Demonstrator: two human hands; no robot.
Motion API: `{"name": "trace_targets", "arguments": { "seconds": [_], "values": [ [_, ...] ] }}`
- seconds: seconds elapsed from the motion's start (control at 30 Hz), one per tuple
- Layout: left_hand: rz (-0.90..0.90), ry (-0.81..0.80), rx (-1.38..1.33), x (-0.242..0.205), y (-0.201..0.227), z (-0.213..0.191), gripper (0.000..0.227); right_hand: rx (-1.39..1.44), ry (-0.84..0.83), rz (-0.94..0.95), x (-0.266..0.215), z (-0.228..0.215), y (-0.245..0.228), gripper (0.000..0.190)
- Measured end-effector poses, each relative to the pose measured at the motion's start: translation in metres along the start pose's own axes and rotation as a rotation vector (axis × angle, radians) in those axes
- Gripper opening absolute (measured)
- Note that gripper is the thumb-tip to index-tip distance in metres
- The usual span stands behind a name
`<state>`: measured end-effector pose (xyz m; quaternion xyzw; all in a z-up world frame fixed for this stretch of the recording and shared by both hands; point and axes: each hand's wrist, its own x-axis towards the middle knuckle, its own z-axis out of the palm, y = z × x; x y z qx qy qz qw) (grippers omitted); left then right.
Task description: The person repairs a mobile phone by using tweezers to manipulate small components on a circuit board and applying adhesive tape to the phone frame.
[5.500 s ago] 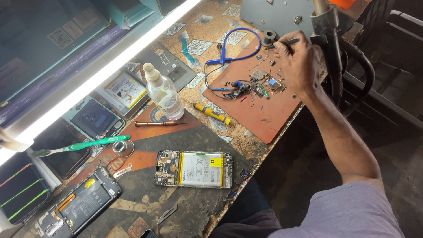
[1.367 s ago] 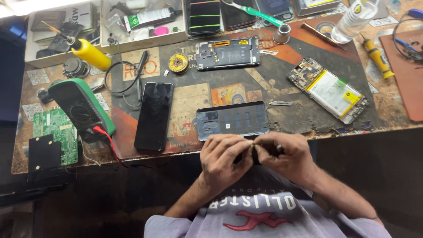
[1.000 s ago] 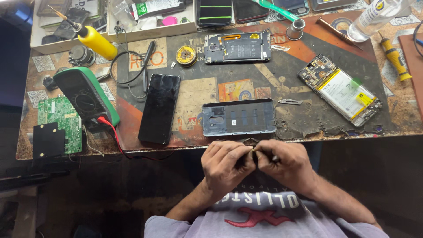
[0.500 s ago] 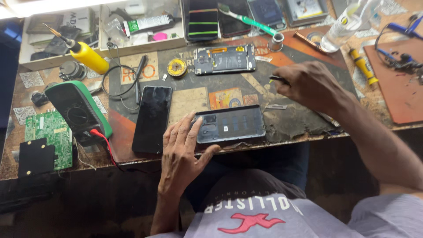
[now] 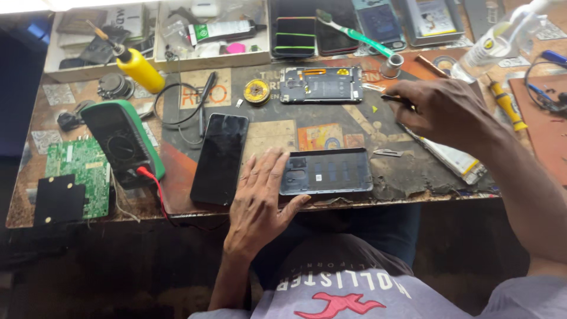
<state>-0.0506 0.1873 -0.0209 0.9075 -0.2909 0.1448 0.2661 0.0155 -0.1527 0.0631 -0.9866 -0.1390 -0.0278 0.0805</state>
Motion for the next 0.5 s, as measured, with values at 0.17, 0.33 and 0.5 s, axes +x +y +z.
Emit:
{"name": "trace_targets", "arguments": {
  "seconds": [0.17,0.33,0.5],
  "values": [
    [0.031,0.015,-0.029,-0.003,-0.007,0.002,0.080,0.164,0.009,-0.121,-0.017,0.011,-0.005,0.030],
    [0.046,0.052,-0.117,-0.005,-0.009,-0.001,0.083,0.267,0.076,0.011,-0.066,0.009,-0.010,0.032],
    [0.056,0.086,-0.136,-0.006,-0.010,0.001,0.081,0.279,0.191,0.126,-0.101,0.017,-0.017,0.029]
  ]
}}
